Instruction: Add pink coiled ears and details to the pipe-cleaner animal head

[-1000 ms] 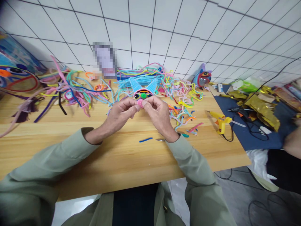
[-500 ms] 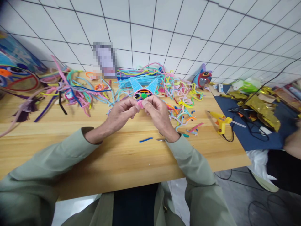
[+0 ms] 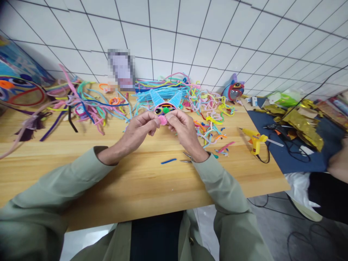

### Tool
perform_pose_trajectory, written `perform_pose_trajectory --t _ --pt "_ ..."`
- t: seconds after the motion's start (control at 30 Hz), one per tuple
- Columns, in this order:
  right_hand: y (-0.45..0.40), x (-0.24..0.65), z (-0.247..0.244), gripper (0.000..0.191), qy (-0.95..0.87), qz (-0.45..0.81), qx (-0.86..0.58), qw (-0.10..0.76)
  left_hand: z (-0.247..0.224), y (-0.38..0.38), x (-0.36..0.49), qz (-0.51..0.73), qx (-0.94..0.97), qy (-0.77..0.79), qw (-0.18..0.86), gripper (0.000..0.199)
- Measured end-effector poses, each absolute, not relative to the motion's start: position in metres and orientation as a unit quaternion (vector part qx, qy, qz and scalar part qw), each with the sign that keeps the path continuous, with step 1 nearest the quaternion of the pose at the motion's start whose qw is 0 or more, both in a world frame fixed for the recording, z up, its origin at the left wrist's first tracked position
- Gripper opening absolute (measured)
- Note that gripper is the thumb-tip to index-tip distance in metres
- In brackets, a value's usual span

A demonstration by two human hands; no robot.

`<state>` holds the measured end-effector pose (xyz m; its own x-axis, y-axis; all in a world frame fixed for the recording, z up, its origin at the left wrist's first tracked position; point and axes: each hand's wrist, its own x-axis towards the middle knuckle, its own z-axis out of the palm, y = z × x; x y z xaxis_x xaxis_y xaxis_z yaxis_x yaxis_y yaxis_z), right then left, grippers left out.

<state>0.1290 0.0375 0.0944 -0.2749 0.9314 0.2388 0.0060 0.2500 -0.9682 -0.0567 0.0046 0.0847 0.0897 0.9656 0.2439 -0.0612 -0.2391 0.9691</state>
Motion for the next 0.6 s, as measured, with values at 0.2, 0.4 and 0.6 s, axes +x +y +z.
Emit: perform_pose_trajectory --t 0.2,0.4,0.6 --pt "0.038 0.128 0.09 0.025 -0.647 0.456 -0.388 0.473 0.079 0.004 -0.054 0.559 0.563 0.388 0.468 0.032" --pt "0.036 0.127 0.094 0.028 -0.654 0.466 -0.389 0.452 0.077 0.004 -0.051 0.575 0.542 0.383 0.479 0.046" --pt "0.035 0.146 0.105 0.03 -0.66 0.471 -0.405 0.423 0.081 0.002 -0.051 0.539 0.528 0.436 0.49 0.043"
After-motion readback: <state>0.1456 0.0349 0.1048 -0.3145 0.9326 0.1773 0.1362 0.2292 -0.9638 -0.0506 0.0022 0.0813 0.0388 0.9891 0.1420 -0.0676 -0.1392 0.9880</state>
